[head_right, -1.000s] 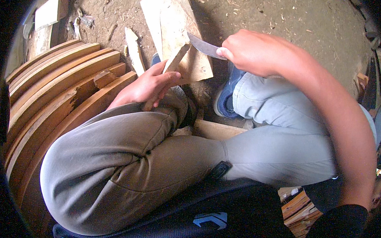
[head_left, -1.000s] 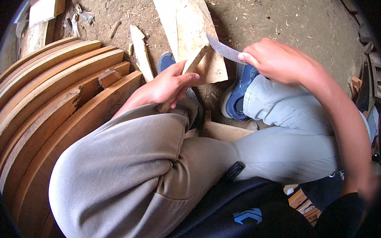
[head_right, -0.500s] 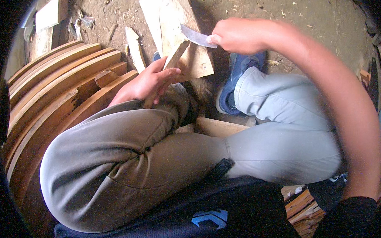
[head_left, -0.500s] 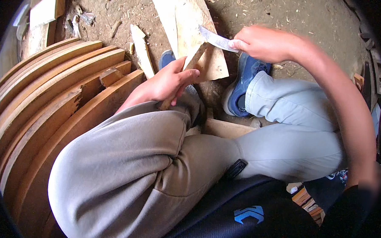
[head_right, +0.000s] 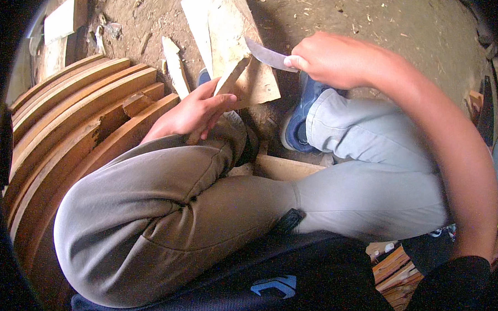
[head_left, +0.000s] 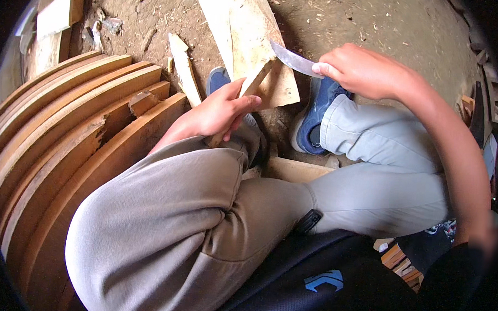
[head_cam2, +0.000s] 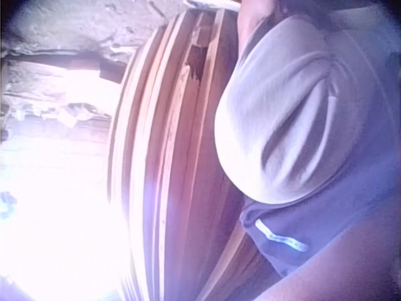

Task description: The person sits on the floor and uses a knife to carve a small wooden piece, repeatedly shaving off thin strips. The person holds the wood with the left hand and the knife with the right hand, working on the same piece throughout the clip.

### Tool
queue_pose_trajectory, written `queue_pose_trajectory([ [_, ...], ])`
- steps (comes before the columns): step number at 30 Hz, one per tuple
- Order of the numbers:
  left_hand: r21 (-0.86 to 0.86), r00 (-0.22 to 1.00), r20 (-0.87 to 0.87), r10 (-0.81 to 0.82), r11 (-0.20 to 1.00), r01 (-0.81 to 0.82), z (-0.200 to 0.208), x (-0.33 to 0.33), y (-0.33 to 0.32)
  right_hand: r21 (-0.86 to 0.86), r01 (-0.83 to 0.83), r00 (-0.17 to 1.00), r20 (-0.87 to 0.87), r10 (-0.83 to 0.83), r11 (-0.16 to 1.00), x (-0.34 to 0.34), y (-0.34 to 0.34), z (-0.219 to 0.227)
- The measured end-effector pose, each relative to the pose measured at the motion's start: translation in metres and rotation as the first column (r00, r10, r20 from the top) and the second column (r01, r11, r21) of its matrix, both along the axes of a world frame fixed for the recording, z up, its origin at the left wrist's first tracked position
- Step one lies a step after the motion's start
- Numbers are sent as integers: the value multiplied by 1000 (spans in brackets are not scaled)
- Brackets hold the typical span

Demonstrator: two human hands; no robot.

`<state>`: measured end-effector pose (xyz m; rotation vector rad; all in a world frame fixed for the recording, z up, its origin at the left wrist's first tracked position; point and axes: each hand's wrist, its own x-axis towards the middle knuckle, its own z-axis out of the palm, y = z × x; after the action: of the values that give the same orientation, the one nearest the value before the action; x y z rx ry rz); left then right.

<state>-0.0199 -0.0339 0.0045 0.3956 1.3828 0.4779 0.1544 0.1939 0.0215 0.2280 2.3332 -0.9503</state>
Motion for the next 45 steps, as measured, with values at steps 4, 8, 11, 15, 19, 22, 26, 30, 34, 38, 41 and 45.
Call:
queue_pose_trajectory([
  [4,5,1000,11,-17,1000,17,-3,-1,1,-30,7,999,32,-6,1000,3,1,0],
  [8,4,1000,-12,-18,1000,18,-10,1,0,-26,-15,999,36,16,1000,5,2,-3],
  [11,-4,1000,-2,-11,1000,11,-8,1,1,-28,-26,999,34,27,999,6,2,-5],
  [15,-16,999,-35,-10,1000,10,-2,1,-1,-21,-48,998,35,49,999,2,1,0],
  [19,-6,1000,-15,-27,1000,26,-10,1,1,-48,-38,998,43,40,998,4,1,-17],
  [22,-12,1000,-5,-15,1000,15,-4,1,3,-83,-43,999,8,44,996,4,3,-20],
  [26,-9,1000,4,-14,1000,14,-6,1,2,-67,-73,997,-20,72,995,-4,0,-23],
  [30,-16,1000,-2,-8,1000,8,-11,3,2,-2,-21,1000,13,21,1000,-8,-4,-23],
  [34,-17,1000,11,2,1000,-2,-8,1,1,-109,-41,999,-26,38,993,-4,2,-26],
  [38,-36,997,-30,-71,997,69,-5,3,3,-137,-24,999,-45,18,990,5,6,-29],
  [41,-5,996,-80,-43,999,43,-4,4,3,11,-10,1000,-10,10,1000,3,2,-12],
  [45,108,987,-155,-32,993,49,-11,1,-3,67,-31,999,18,30,997,0,5,2],
])
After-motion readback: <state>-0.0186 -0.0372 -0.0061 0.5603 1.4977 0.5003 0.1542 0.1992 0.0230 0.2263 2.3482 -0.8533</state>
